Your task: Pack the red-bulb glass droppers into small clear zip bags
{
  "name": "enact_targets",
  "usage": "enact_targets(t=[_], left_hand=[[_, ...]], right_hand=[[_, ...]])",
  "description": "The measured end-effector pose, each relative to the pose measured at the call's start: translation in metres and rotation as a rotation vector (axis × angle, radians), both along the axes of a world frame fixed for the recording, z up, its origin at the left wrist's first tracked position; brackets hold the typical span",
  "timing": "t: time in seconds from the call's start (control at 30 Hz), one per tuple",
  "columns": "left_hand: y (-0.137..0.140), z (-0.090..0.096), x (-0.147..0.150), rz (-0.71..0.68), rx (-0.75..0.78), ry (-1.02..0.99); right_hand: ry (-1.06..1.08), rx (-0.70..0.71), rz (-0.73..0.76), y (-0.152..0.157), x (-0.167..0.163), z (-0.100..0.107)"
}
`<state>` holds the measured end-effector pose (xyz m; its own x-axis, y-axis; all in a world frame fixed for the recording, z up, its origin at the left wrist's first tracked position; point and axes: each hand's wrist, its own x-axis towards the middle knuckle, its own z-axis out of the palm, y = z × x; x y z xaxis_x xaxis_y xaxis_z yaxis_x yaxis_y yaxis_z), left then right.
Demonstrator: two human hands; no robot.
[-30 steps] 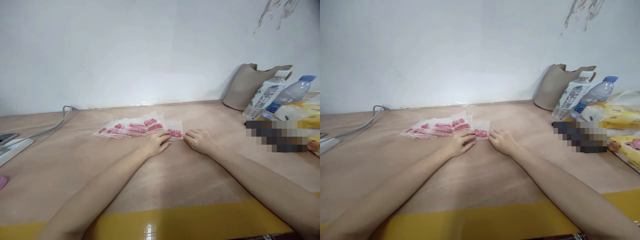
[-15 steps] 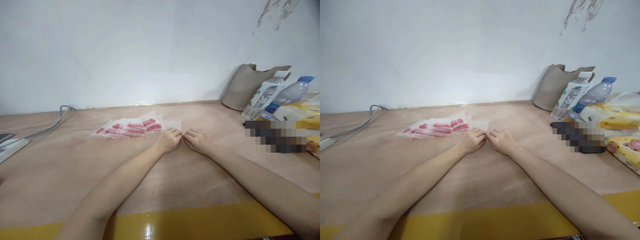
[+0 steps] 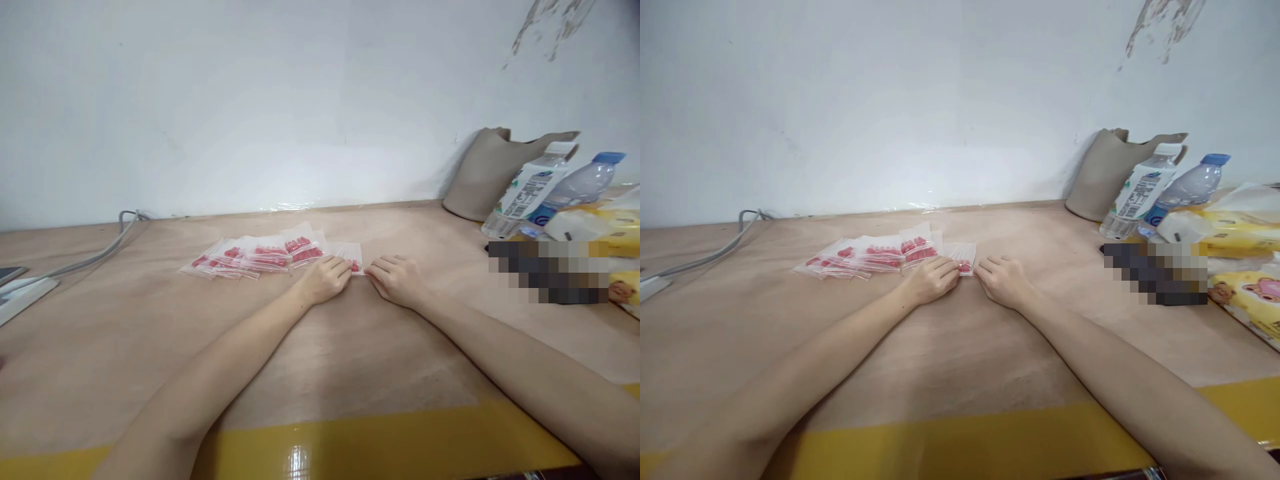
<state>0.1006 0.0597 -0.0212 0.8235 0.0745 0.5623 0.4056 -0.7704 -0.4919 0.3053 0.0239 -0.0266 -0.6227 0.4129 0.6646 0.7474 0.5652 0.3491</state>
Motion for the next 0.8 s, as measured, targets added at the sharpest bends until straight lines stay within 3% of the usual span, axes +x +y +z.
enact_targets(t=[0.27, 0.57, 0.8], left_hand=[[-0.007, 0.005, -0.043, 0.024, 0.023, -0.05], [-0.011, 0.003, -0.048, 0.099, -0.053, -0.074], [-0.012, 0.004, -0.045, 0.079, -0.149, -0.111]], right_hand=[[-0.001, -0.008, -0.013, 0.002, 0.0, -0.001], [-0.014, -0.012, -0.023, 0.001, 0.003, -0.001], [0.088, -0.224, 0.205, 0.004, -0.025, 0.001]])
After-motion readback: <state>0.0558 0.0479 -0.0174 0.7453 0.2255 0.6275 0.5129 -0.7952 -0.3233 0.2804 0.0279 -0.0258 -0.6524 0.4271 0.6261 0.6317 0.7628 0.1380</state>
